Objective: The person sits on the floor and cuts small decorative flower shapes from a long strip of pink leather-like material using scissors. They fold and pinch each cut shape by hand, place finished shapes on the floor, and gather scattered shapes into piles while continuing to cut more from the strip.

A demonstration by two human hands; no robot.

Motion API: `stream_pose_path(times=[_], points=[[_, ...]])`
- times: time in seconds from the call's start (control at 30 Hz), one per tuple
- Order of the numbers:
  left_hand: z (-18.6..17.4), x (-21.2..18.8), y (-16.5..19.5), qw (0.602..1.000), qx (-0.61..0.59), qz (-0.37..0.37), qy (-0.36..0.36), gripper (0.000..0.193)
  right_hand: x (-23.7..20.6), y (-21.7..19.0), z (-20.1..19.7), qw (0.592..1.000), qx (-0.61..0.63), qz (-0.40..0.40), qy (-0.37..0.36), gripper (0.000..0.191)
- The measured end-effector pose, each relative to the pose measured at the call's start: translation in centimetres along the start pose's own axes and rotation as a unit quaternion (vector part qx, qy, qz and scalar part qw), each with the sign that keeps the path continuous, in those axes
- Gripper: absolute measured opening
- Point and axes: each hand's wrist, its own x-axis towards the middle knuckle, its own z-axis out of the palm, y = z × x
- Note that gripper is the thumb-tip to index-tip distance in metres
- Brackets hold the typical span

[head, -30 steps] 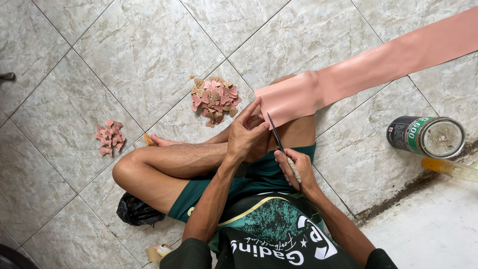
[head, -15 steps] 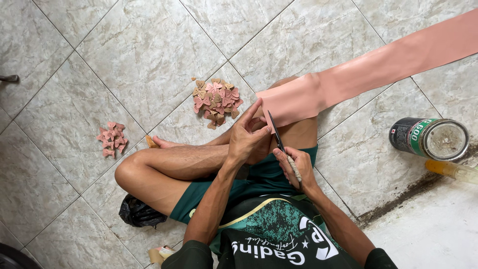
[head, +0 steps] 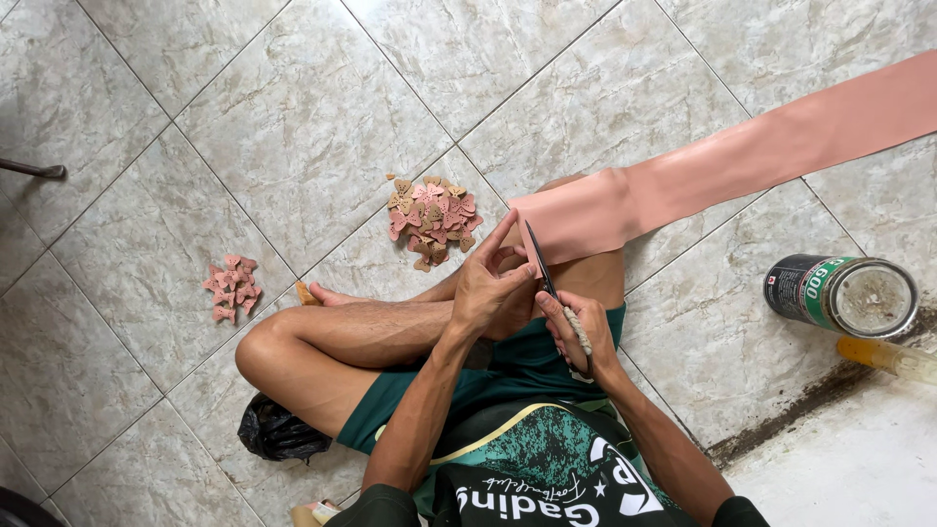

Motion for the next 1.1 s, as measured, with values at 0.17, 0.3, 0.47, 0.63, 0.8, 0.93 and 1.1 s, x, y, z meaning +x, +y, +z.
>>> stream_pose_path(times=[0.17,0.3,0.47,0.63,0.8,0.93,1.1], points=[[-0.1,0.0,0.1,1.000,0.008,-0.001,-0.006,0.083,0.4,-0.8,-0.1,1.000,0.014,0.013,-0.008,0.050],[0.0,-0.3,-0.1,1.000,-0.005,-0.004,-0.005,0.083,0.9,-1.5,0.2,1.000,0.017,0.009,-0.011,0.049],[-0.1,-0.3,-0.3,1.000,-0.014,-0.004,-0.012,0.084,1.0,-1.3,0.1,0.999,0.029,0.001,-0.015,0.052],[-0.2,-0.3,-0.2,0.999,-0.021,0.001,-0.025,0.085,1.2,-1.5,0.0,1.000,0.023,0.003,-0.016,0.051],[-0.2,-0.4,0.0,1.000,-0.017,0.004,-0.024,0.086,1.9,-2.2,0.2,1.000,0.009,-0.007,-0.012,0.050],[-0.3,-0.3,-0.1,0.999,0.024,0.014,-0.023,0.085,2.1,-2.5,0.3,0.999,0.005,-0.032,-0.013,0.050],[-0.7,-0.6,-0.2,1.000,0.012,0.002,-0.026,0.086,2.2,-2.2,0.6,0.999,0.005,-0.052,-0.009,0.054]])
